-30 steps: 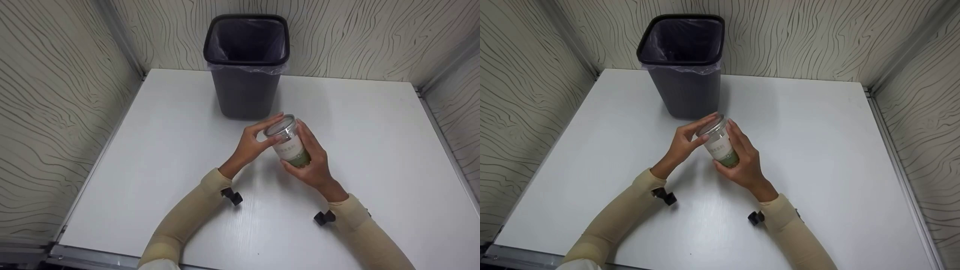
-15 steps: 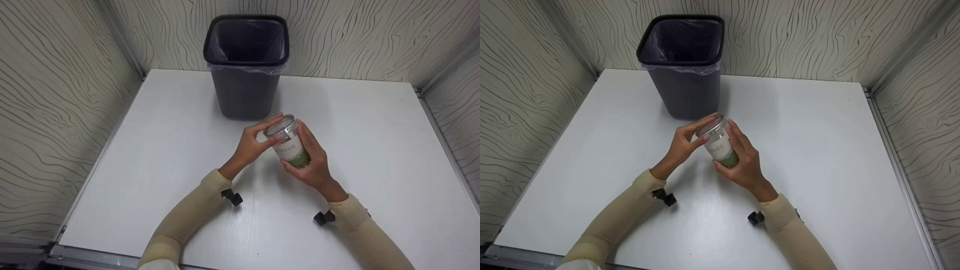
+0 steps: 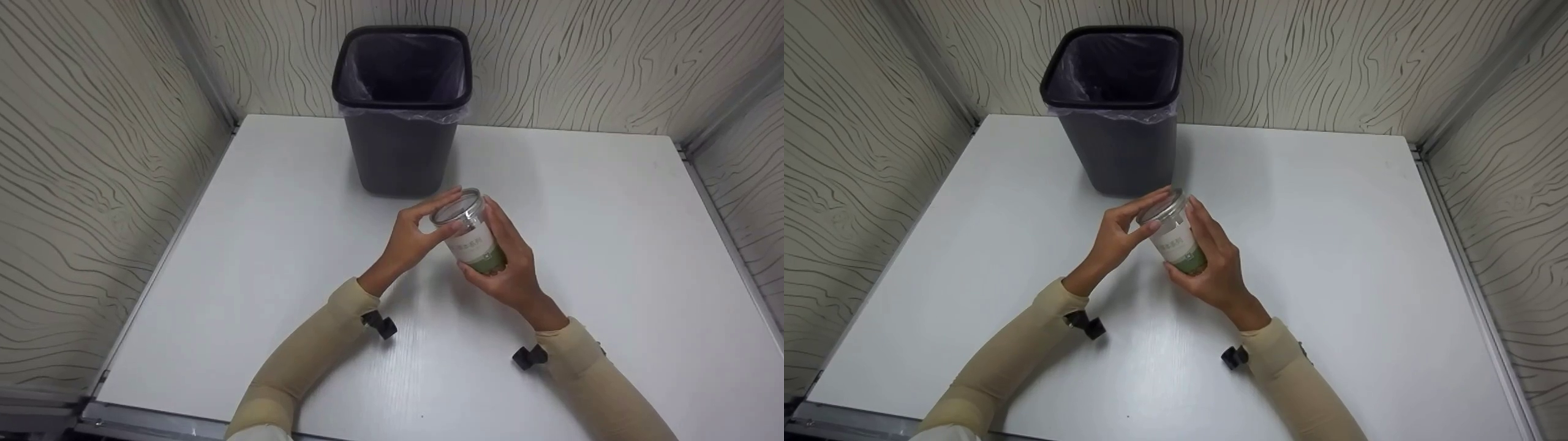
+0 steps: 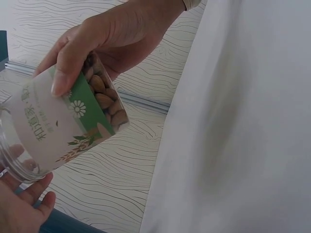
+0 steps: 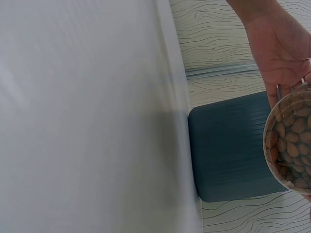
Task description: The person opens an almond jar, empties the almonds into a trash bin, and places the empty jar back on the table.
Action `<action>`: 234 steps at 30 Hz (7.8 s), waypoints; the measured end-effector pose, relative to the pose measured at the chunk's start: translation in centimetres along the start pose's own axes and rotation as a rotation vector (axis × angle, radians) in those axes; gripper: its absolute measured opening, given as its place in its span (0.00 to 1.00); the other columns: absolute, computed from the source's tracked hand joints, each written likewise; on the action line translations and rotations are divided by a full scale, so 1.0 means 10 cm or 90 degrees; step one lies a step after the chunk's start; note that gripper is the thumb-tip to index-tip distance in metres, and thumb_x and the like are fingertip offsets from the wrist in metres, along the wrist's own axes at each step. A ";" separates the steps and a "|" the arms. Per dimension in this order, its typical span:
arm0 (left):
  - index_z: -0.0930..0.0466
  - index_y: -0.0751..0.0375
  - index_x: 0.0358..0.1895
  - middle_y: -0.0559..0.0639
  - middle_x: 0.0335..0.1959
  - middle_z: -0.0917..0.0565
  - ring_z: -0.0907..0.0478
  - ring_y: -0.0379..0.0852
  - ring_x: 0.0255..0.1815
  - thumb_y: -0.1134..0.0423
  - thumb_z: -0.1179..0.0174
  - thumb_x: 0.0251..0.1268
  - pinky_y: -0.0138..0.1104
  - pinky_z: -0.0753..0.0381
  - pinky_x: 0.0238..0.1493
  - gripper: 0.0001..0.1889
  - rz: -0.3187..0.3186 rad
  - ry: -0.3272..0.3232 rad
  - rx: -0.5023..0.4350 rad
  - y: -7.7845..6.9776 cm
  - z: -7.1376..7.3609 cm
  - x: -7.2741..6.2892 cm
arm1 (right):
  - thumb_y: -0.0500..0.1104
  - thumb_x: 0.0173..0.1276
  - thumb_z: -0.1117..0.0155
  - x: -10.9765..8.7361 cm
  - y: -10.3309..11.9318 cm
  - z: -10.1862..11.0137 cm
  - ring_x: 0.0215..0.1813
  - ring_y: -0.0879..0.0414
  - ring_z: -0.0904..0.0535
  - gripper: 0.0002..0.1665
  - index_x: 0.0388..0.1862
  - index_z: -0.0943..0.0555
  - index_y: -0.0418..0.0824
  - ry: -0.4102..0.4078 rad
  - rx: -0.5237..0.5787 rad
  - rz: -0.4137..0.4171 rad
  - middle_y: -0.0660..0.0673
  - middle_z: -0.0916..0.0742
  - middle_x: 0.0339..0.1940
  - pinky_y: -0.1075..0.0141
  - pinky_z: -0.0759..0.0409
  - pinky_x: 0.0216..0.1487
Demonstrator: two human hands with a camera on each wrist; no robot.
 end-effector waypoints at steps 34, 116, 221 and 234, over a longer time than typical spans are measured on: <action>0.19 0.57 0.65 0.49 0.69 0.22 0.29 0.40 0.71 0.59 0.30 0.66 0.38 0.33 0.72 0.25 0.027 -0.050 0.025 -0.09 -0.04 -0.04 | 0.34 0.41 0.19 -0.01 -0.01 -0.02 0.73 0.43 0.30 0.58 0.72 0.36 0.21 0.000 0.017 0.007 0.22 0.30 0.71 0.62 0.31 0.71; 0.22 0.71 0.64 0.63 0.67 0.23 0.29 0.46 0.72 0.69 0.32 0.66 0.38 0.34 0.73 0.24 -0.029 -0.007 -0.009 -0.36 0.04 -0.01 | 0.40 0.45 0.18 -0.02 -0.03 -0.01 0.74 0.42 0.31 0.57 0.72 0.35 0.23 0.008 0.013 0.000 0.26 0.30 0.73 0.59 0.32 0.73; 0.27 0.75 0.67 0.65 0.72 0.30 0.35 0.48 0.76 0.72 0.35 0.68 0.42 0.39 0.76 0.26 -0.029 0.064 -0.136 -0.19 0.05 0.01 | 0.43 0.50 0.20 0.00 0.00 0.00 0.73 0.42 0.30 0.55 0.74 0.35 0.25 0.021 0.003 0.008 0.27 0.30 0.74 0.60 0.31 0.72; 0.25 0.73 0.66 0.65 0.70 0.27 0.32 0.48 0.75 0.71 0.33 0.65 0.40 0.38 0.75 0.26 -0.031 0.036 -0.079 -0.27 0.04 0.00 | 0.43 0.49 0.19 -0.01 -0.01 0.00 0.72 0.42 0.29 0.55 0.73 0.34 0.25 0.017 -0.001 0.011 0.27 0.30 0.73 0.60 0.31 0.72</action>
Point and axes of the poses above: each hand's wrist, its own x-axis towards the middle knuckle, its own z-axis out of the back of the hand, y = z × x, the point moved 3 cm from there along x, towards the middle knuckle
